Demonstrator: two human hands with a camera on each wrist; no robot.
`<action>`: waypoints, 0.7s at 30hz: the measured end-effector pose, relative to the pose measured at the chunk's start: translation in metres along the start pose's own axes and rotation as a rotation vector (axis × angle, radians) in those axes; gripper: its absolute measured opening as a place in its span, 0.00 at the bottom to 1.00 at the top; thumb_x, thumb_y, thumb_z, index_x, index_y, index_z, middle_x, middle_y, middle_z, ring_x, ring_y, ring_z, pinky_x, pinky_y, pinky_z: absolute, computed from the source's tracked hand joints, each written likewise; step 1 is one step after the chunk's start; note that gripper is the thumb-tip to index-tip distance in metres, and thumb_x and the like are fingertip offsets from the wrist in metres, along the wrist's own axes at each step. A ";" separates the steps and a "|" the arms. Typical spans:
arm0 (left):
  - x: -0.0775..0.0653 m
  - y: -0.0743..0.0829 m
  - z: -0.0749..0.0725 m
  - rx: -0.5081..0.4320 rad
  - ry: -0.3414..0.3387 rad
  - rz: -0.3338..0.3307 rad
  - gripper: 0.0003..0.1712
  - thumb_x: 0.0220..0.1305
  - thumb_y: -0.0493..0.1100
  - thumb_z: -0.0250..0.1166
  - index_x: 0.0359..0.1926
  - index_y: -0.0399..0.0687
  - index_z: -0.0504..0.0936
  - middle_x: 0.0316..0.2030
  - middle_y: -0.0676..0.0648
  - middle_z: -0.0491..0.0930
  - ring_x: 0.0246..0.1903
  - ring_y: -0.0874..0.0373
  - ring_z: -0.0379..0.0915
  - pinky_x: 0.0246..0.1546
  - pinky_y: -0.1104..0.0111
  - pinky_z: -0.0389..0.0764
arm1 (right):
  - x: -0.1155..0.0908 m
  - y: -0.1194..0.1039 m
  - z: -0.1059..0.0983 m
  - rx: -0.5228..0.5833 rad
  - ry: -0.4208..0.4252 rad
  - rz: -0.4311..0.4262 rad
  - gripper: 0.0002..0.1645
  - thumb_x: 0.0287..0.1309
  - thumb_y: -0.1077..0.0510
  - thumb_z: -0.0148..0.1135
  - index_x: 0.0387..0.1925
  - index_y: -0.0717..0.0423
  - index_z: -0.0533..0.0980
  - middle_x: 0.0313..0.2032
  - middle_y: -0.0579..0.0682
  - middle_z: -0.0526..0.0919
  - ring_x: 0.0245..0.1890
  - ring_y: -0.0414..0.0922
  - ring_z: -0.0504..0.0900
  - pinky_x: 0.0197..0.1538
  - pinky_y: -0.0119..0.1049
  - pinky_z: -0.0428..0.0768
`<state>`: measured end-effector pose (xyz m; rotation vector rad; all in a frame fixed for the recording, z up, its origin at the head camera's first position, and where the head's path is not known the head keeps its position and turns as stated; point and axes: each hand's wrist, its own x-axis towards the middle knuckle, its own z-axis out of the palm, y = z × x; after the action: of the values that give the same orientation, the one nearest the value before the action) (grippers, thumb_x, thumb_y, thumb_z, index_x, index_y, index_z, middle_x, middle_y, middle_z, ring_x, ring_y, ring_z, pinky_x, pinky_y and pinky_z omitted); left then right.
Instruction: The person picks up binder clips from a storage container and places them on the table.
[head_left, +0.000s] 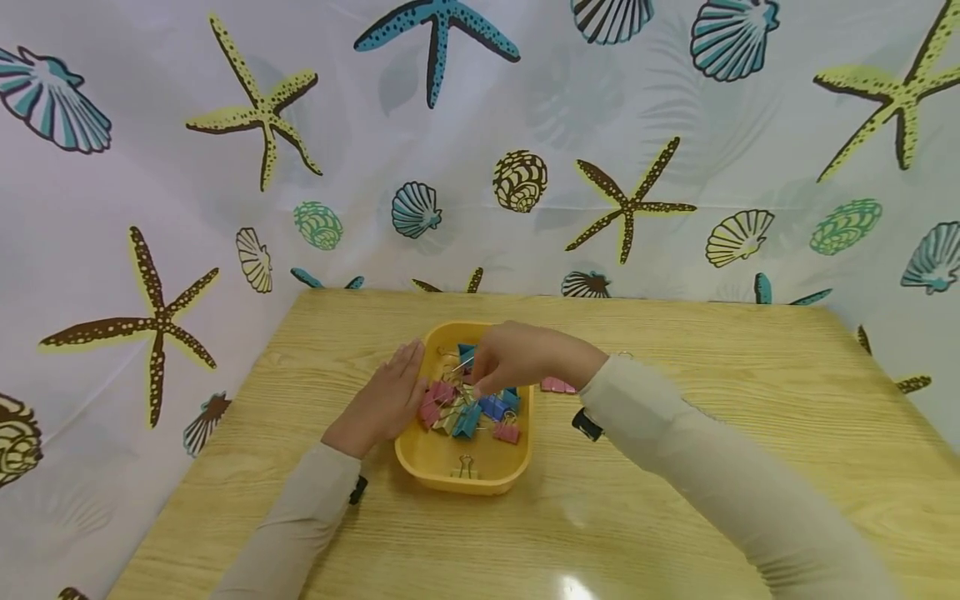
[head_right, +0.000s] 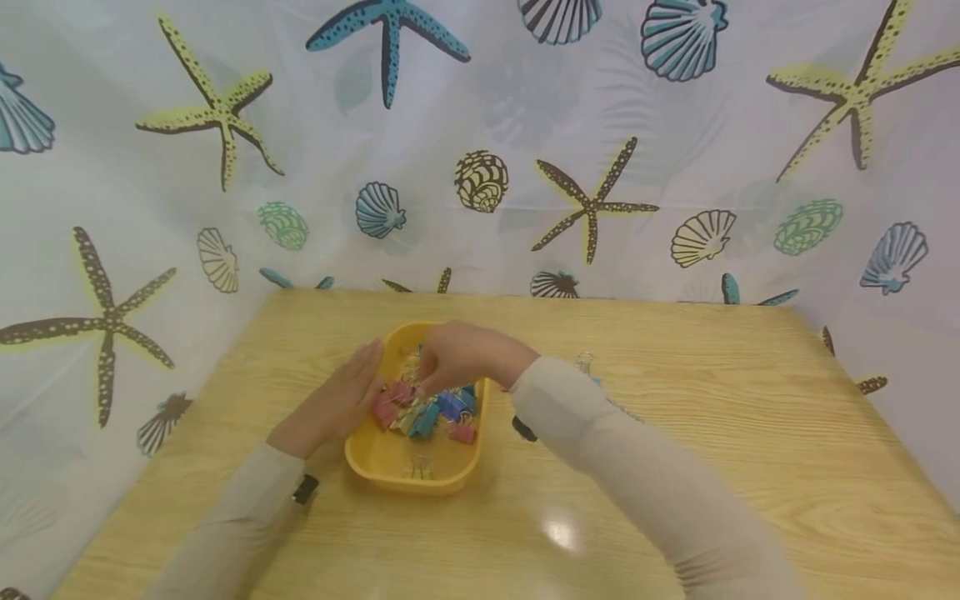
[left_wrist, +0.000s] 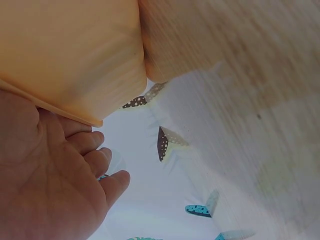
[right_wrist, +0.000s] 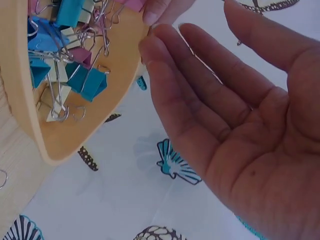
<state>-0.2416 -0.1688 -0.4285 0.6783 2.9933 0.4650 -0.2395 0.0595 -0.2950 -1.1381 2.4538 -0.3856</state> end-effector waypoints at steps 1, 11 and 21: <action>0.000 0.000 0.000 -0.003 -0.002 -0.002 0.34 0.77 0.49 0.38 0.74 0.36 0.42 0.75 0.39 0.41 0.73 0.42 0.38 0.69 0.46 0.49 | 0.003 -0.003 0.001 -0.017 -0.021 -0.006 0.09 0.61 0.55 0.64 0.35 0.54 0.87 0.32 0.45 0.86 0.29 0.35 0.79 0.38 0.30 0.79; 0.000 -0.002 0.001 -0.015 0.007 0.013 0.34 0.77 0.49 0.39 0.74 0.34 0.43 0.74 0.38 0.42 0.73 0.41 0.39 0.69 0.45 0.49 | 0.029 -0.024 0.014 -0.094 -0.153 0.031 0.07 0.57 0.57 0.68 0.26 0.54 0.87 0.23 0.44 0.85 0.20 0.34 0.74 0.28 0.26 0.75; 0.000 -0.002 0.001 -0.004 0.013 0.025 0.34 0.77 0.49 0.38 0.74 0.33 0.44 0.74 0.37 0.44 0.73 0.40 0.40 0.68 0.44 0.51 | 0.051 -0.038 0.036 -0.160 -0.252 0.148 0.08 0.56 0.59 0.67 0.38 0.55 0.80 0.27 0.42 0.79 0.28 0.38 0.75 0.35 0.28 0.74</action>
<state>-0.2422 -0.1703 -0.4297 0.7154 2.9988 0.4779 -0.2272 -0.0069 -0.3241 -0.9898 2.3568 -0.0007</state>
